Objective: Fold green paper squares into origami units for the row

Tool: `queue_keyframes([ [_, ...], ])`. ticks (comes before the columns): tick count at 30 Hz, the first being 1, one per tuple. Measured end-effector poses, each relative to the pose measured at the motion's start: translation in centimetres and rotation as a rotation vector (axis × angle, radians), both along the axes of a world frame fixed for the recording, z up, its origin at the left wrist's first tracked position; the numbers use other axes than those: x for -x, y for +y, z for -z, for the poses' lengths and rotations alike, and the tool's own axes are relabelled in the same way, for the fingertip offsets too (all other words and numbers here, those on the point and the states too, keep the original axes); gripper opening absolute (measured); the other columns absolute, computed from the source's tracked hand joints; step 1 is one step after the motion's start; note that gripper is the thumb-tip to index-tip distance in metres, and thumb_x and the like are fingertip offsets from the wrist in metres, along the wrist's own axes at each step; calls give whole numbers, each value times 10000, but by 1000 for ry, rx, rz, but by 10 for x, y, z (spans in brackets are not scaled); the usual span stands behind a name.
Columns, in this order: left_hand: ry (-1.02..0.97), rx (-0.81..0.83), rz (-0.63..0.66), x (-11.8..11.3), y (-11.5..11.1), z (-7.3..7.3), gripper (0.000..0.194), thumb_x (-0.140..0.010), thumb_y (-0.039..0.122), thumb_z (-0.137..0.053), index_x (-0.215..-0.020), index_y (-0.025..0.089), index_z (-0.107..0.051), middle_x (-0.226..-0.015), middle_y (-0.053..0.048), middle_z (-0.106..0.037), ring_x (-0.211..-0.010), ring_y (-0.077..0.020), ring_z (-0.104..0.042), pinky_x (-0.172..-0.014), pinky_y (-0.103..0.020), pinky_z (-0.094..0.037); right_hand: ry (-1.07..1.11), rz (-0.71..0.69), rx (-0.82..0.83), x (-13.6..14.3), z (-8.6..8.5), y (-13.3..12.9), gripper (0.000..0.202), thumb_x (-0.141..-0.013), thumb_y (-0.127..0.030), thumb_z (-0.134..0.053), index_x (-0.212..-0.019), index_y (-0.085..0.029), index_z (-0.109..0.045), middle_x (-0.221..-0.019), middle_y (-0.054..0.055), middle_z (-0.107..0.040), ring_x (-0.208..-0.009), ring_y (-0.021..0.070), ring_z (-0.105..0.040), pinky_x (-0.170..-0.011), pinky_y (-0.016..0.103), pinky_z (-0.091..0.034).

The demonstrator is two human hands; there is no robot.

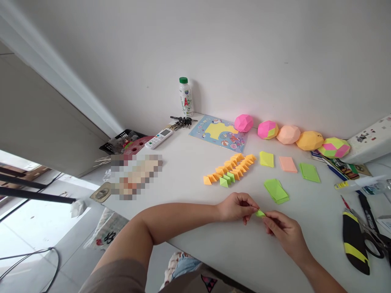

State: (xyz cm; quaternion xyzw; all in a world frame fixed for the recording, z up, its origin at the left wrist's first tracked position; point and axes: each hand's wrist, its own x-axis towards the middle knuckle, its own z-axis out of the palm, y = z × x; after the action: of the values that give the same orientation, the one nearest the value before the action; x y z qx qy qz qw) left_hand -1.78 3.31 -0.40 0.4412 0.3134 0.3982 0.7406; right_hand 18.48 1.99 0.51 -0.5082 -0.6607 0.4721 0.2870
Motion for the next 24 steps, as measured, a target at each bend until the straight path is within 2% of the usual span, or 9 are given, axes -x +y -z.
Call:
queue_keyframes([
  [3,31,-36,-15,-2,-2,4,412,-680,496,-654,-802,116,-553,-477,50,-510,-389,-73,-484,-404,-220,-442,-1,25,21,0,-1,0,249,-778,-424,-609,-789,-176,-635,-538,5,-546,-492,138,-515,-446,230,-456],
  [6,130,-158,-58,-4,-7,6,384,-799,458,-529,-987,123,-514,-608,16,-541,-457,-92,-522,-459,-255,-475,27,73,45,-1,-2,2,275,-784,-437,-599,-823,-166,-617,-549,6,-555,-491,132,-511,-451,228,-455],
  [8,285,-393,-106,-4,-12,6,350,-838,355,-490,-1101,123,-480,-844,-76,-583,-626,-132,-594,-578,-300,-515,59,136,53,-2,-3,4,285,-783,-441,-601,-839,-162,-598,-562,8,-564,-494,131,-513,-457,230,-459],
  [10,472,-735,-50,-3,-17,5,337,-830,259,-485,-1130,106,-493,-1055,-162,-555,-894,-203,-600,-777,-350,-506,88,199,47,-2,-4,6,290,-774,-442,-613,-845,-162,-582,-558,4,-563,-494,131,-513,-458,230,-459],
  [12,648,-1061,103,-2,-21,4,329,-825,245,-480,-1113,96,-534,-1191,-194,-517,-1139,-266,-486,-978,-397,-389,104,228,48,-2,-6,7,294,-772,-441,-618,-855,-162,-574,-550,-2,-560,-488,129,-512,-460,229,-457],
  [14,804,-1277,246,-1,-25,4,384,-841,322,-467,-1146,100,-538,-1304,-181,-467,-1281,-298,-333,-1086,-437,-222,111,233,52,-1,-6,7,297,-773,-442,-618,-864,-163,-571,-537,-10,-551,-473,120,-499,-461,226,-451],
  [16,927,-1370,312,1,-28,3,532,-844,432,-445,-1256,96,-461,-1399,-161,-377,-1341,-300,-217,-1113,-444,-125,114,230,59,1,-6,7,298,-770,-439,-623,-870,-162,-576,-519,-21,-533,-460,111,-482,-456,219,-440],
  [18,993,-1403,343,3,-31,1,641,-840,499,-417,-1332,91,-373,-1444,-147,-306,-1365,-288,-149,-1117,-429,-90,122,227,68,2,-6,7,300,-763,-436,-631,-868,-159,-586,-510,-26,-520,-456,107,-472,-448,213,-430],
  [24,1032,-1412,395,6,-32,-7,739,-845,558,-357,-1397,81,-240,-1479,-146,-206,-1371,-290,-116,-1113,-412,-42,86,169,35,8,-13,13,295,-756,-435,-622,-813,-146,-614,-518,-13,-527,-457,114,-479,-441,222,-438],
])
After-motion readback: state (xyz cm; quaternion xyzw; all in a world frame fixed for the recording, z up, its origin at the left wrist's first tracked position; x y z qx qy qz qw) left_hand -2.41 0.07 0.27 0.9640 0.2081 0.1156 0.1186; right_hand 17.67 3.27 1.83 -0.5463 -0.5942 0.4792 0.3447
